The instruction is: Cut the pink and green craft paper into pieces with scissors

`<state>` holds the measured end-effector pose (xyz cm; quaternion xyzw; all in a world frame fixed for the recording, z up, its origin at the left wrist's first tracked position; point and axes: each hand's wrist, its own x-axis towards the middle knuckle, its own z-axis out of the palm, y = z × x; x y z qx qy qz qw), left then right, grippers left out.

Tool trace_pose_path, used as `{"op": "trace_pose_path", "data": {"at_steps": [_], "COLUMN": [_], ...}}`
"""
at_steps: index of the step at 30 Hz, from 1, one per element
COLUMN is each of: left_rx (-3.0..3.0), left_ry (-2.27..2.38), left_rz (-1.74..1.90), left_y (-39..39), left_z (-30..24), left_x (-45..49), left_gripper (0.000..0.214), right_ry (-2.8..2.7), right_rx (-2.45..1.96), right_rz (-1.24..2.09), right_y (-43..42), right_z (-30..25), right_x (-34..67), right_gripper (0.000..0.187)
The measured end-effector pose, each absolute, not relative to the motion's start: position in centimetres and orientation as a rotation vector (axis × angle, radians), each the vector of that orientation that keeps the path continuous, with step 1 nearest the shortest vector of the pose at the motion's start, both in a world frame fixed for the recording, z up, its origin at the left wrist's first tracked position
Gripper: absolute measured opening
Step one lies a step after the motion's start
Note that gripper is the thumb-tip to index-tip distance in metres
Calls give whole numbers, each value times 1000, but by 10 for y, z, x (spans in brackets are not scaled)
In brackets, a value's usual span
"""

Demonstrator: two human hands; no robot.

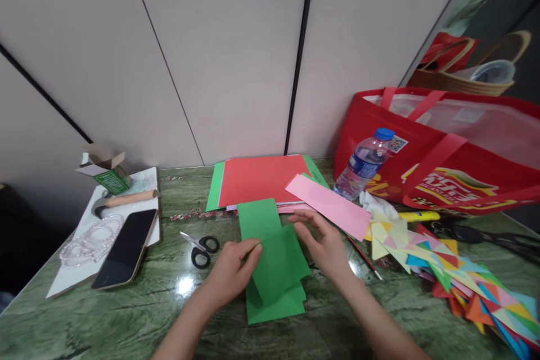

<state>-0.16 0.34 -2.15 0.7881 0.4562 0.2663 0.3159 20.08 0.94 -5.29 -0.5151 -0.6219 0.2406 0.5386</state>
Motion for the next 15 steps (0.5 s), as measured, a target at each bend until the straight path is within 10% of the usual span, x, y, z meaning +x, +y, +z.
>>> {"op": "trace_pose_path", "data": {"at_steps": [15], "left_rx": [2157], "left_ry": [1316], "left_rz": [784], "left_y": [9], "left_z": [-13], "left_x": [-10], "left_gripper": [26], "right_ry": [-1367], "right_rx": [-1218], "right_rz": [873], "right_y": [3], "right_z": [-49], "right_x": [190], "right_gripper": [16]}}
